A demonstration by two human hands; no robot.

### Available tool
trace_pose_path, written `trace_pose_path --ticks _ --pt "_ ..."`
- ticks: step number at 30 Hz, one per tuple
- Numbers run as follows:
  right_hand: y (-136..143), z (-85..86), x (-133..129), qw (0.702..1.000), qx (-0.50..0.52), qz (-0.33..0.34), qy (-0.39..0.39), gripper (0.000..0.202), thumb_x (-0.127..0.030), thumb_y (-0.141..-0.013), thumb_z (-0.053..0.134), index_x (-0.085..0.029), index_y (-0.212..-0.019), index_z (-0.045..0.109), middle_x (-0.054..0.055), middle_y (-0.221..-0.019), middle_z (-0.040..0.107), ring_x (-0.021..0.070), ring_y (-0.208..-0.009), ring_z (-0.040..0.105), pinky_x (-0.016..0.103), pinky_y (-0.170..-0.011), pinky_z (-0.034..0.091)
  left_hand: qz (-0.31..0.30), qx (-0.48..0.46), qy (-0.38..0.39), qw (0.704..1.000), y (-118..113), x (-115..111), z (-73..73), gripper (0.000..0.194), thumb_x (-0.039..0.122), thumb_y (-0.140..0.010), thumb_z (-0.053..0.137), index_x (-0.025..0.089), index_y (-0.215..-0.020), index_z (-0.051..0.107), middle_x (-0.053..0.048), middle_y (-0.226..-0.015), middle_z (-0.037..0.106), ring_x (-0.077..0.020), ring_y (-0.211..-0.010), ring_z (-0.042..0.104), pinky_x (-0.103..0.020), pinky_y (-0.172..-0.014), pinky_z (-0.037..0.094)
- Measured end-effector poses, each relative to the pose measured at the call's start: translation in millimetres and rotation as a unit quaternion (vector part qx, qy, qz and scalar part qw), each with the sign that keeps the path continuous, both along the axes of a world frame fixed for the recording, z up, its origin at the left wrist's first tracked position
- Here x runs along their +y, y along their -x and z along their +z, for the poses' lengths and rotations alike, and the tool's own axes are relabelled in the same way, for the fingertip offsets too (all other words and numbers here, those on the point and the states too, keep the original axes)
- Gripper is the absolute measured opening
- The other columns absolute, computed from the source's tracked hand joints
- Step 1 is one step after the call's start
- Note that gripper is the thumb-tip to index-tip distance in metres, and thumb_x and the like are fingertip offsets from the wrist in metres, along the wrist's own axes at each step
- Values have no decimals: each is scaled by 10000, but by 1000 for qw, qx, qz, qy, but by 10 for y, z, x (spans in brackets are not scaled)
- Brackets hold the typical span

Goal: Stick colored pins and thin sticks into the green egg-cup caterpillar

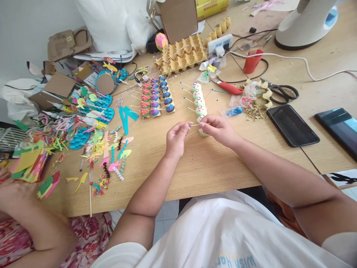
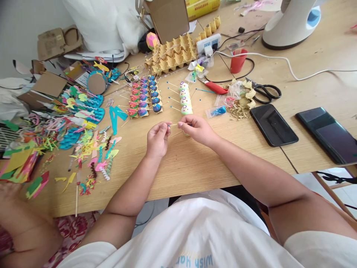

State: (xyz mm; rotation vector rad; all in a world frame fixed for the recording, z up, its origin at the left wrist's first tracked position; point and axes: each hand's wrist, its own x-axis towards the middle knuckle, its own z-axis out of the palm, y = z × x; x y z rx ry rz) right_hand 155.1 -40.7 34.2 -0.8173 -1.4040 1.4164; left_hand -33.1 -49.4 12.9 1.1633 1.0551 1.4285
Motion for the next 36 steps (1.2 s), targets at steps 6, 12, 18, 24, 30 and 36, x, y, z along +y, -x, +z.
trace_pose_path --ticks 6,12,18,24,30,36 --pt "4 -13 8 1000 -10 -14 -7 544 -698 -817 771 -174 -771 634 -31 -637 516 98 -612 420 246 -573 335 -18 -26 13 999 1 28 -22 358 520 -699 937 251 -913 834 -5 -871 759 -87 -764 617 -219 -730 490" --pt "-2 -14 10 1000 -10 -19 -12 542 -696 -818 769 -174 -765 630 -27 -633 516 106 -623 431 250 -582 347 -2 -38 27 999 -16 38 -27 364 517 -685 941 241 -883 811 5 -863 757 -79 -746 612 -214 -700 482" --pt "0 -31 19 999 -24 -29 -23 559 -714 -817 754 -176 -747 622 -29 -631 511 107 -622 428 256 -588 341 -16 -117 70 991 -39 39 24 412 482 -566 1009 240 -831 809 31 -805 749 -51 -723 622 -178 -665 484" --pt "-3 -30 12 999 -36 -26 -27 575 -739 -809 744 -178 -769 626 -31 -649 503 105 -623 417 262 -591 340 -28 -124 86 988 -61 15 58 400 445 -543 1029 228 -814 830 29 -798 773 -32 -684 618 -148 -647 479" --pt "-1 -34 16 999 -36 -20 -32 592 -759 -809 730 -180 -760 616 -29 -643 493 106 -620 415 267 -588 337 -18 -92 65 994 -52 20 18 401 457 -603 1004 225 -878 828 17 -830 768 -42 -700 610 -156 -676 484" --pt "-3 -23 13 999 -40 -19 -26 597 -764 -806 729 -179 -765 616 -34 -640 492 102 -619 411 261 -590 333 3 -6 8 1000 -33 -4 -3 388 555 -727 914 213 -881 815 -14 -878 767 -84 -779 641 -199 -772 512"
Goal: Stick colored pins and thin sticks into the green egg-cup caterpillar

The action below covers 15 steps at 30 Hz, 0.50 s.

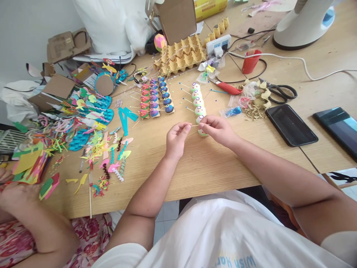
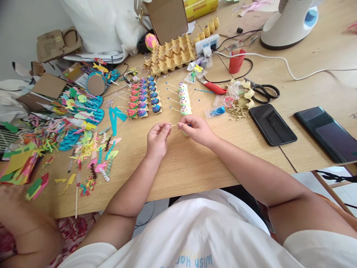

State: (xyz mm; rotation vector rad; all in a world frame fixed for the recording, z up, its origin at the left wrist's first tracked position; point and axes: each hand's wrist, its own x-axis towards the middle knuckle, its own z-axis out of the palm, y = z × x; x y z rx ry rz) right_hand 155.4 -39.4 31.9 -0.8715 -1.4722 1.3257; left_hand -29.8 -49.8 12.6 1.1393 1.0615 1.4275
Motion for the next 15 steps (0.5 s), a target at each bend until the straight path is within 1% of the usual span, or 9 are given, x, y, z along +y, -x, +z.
trace_pose_path --ticks 3,5,8,10,12,15 --pt "2 2 1 1000 3 -3 5 590 -751 -801 742 -174 -768 624 -32 -643 498 102 -622 418 262 -592 337 13 70 -55 996 19 -17 12 346 559 -847 821 224 -932 831 -29 -910 765 -98 -807 641 -209 -760 499" --pt "3 -2 3 1000 11 -4 15 579 -735 -797 754 -172 -767 623 -29 -646 504 102 -621 426 262 -590 341 13 88 -91 992 32 -21 19 288 515 -886 800 238 -957 836 -30 -923 754 -103 -830 646 -211 -751 496" --pt "3 -9 9 999 30 1 33 554 -704 -800 770 -170 -777 624 -23 -648 519 104 -619 439 258 -584 344 2 101 -145 984 50 -16 22 203 427 -894 815 258 -1006 834 -23 -936 737 -110 -875 664 -222 -794 516" --pt "1 -11 11 998 40 7 42 537 -685 -804 777 -169 -782 630 -21 -645 528 102 -614 441 255 -578 342 0 131 -178 975 63 -13 23 188 384 -894 822 262 -1036 831 -17 -925 726 -108 -866 662 -230 -810 522" --pt "-1 -12 11 998 44 11 48 520 -667 -809 781 -169 -781 633 -21 -643 532 98 -608 437 250 -570 334 7 170 -201 965 76 -13 26 177 361 -903 814 257 -1046 829 -15 -917 722 -107 -848 655 -237 -807 522" --pt "-1 -11 9 997 50 15 51 504 -646 -812 792 -170 -768 632 -25 -638 526 91 -600 430 244 -562 321 24 213 -219 952 92 -18 32 167 370 -932 781 248 -1035 828 -23 -919 728 -115 -843 650 -254 -806 528"
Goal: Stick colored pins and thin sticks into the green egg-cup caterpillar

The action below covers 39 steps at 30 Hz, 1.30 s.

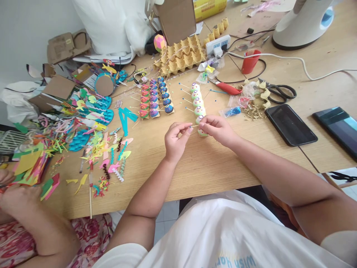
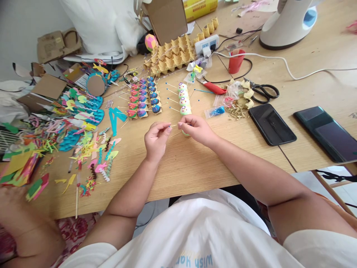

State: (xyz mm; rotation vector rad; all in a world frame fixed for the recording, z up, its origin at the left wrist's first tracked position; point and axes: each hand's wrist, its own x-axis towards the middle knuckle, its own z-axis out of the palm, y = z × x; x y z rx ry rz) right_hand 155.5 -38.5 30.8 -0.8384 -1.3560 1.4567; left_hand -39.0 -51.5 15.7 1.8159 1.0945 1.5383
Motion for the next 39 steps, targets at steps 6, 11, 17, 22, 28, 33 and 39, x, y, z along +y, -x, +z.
trace_pose_path --ticks 6,11,17,22,28,33,39 --pt "4 3 -5 1000 12 12 9 512 -655 -804 803 -178 -754 625 -42 -610 493 81 -578 398 237 -542 300 7 41 -41 998 19 -8 22 139 327 -944 769 265 -1055 825 -13 -906 722 -115 -840 643 -256 -790 523" --pt "3 16 -10 1000 9 14 9 532 -672 -792 802 -173 -739 625 -38 -610 504 80 -580 400 237 -548 304 21 68 -64 995 12 -32 55 121 320 -954 755 256 -1028 826 -16 -891 728 -126 -842 651 -266 -780 524" --pt "2 16 -7 1000 5 15 3 521 -663 -800 791 -174 -732 622 -37 -612 501 83 -580 404 246 -550 303 1 39 -29 999 8 -13 26 145 358 -933 778 257 -1024 829 -22 -909 739 -128 -859 660 -258 -786 517" --pt "0 10 -1 1000 5 8 -2 503 -649 -810 784 -181 -728 616 -36 -615 519 84 -576 400 250 -539 281 -26 -60 105 992 -20 7 -20 331 529 -901 776 254 -1075 831 -44 -975 747 -131 -876 664 -246 -785 516" --pt "1 -3 -2 1000 -8 -1 -11 511 -658 -829 771 -179 -728 624 -24 -627 530 94 -598 424 257 -575 326 -12 -98 134 986 -52 2 1 352 567 -860 801 219 -904 833 -45 -914 762 -135 -858 665 -249 -789 517" --pt "11 -12 1 999 -26 -13 -31 544 -703 -827 750 -182 -728 630 -14 -649 551 105 -620 441 265 -595 349 -22 -97 127 987 -45 24 -34 337 545 -882 786 210 -869 828 -40 -885 765 -137 -860 678 -258 -820 523" --pt "15 -15 10 996 -63 -20 -61 598 -755 -826 713 -192 -684 572 -12 -650 544 110 -625 440 271 -600 353 -11 -99 149 984 -44 30 -67 393 594 -898 747 209 -885 825 -34 -839 742 -145 -838 676 -266 -805 528"
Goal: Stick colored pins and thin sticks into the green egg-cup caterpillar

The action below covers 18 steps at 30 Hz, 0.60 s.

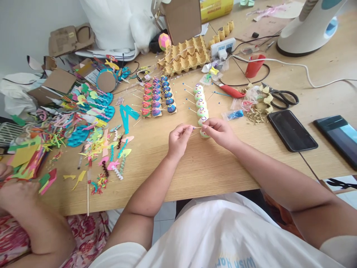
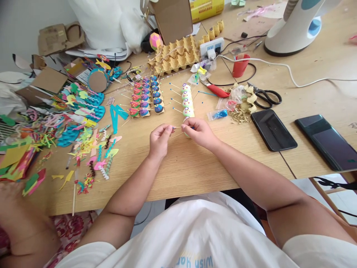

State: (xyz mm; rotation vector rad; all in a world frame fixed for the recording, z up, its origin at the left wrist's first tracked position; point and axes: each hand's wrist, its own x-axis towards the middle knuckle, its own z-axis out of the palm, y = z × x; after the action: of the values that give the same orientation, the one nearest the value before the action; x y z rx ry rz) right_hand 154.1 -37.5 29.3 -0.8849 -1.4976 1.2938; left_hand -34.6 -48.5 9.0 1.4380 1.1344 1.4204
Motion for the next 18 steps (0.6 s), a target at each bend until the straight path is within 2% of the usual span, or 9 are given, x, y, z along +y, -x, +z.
trace_pose_path --ticks 4,8,15,18 --pt "-8 -7 -2 1000 -9 1 5 621 -789 -818 694 -191 -697 578 -19 -637 518 108 -609 418 275 -588 337 -4 -8 15 1000 1 -11 26 423 613 -925 704 213 -867 825 -35 -830 735 -143 -838 683 -265 -807 532" --pt "-18 -21 3 1000 -16 -4 5 628 -798 -822 682 -187 -711 595 -8 -665 548 117 -628 450 281 -609 358 -26 -12 13 1000 4 -1 22 347 560 -856 804 213 -858 814 -39 -889 763 -146 -874 685 -268 -836 527" --pt "-7 -99 -7 999 -48 -4 -9 627 -787 -852 654 -204 -661 522 -35 -614 459 113 -603 386 284 -585 311 -17 -33 37 999 -17 6 -27 340 527 -843 826 194 -807 767 -2 -781 712 -109 -744 606 -234 -732 484" --pt "-1 -62 -36 998 -63 -12 -22 607 -763 -885 630 -206 -670 523 -31 -618 458 117 -602 387 289 -581 305 -17 -26 29 999 -27 4 5 321 503 -865 811 191 -809 759 6 -759 690 -100 -705 569 -227 -689 460"
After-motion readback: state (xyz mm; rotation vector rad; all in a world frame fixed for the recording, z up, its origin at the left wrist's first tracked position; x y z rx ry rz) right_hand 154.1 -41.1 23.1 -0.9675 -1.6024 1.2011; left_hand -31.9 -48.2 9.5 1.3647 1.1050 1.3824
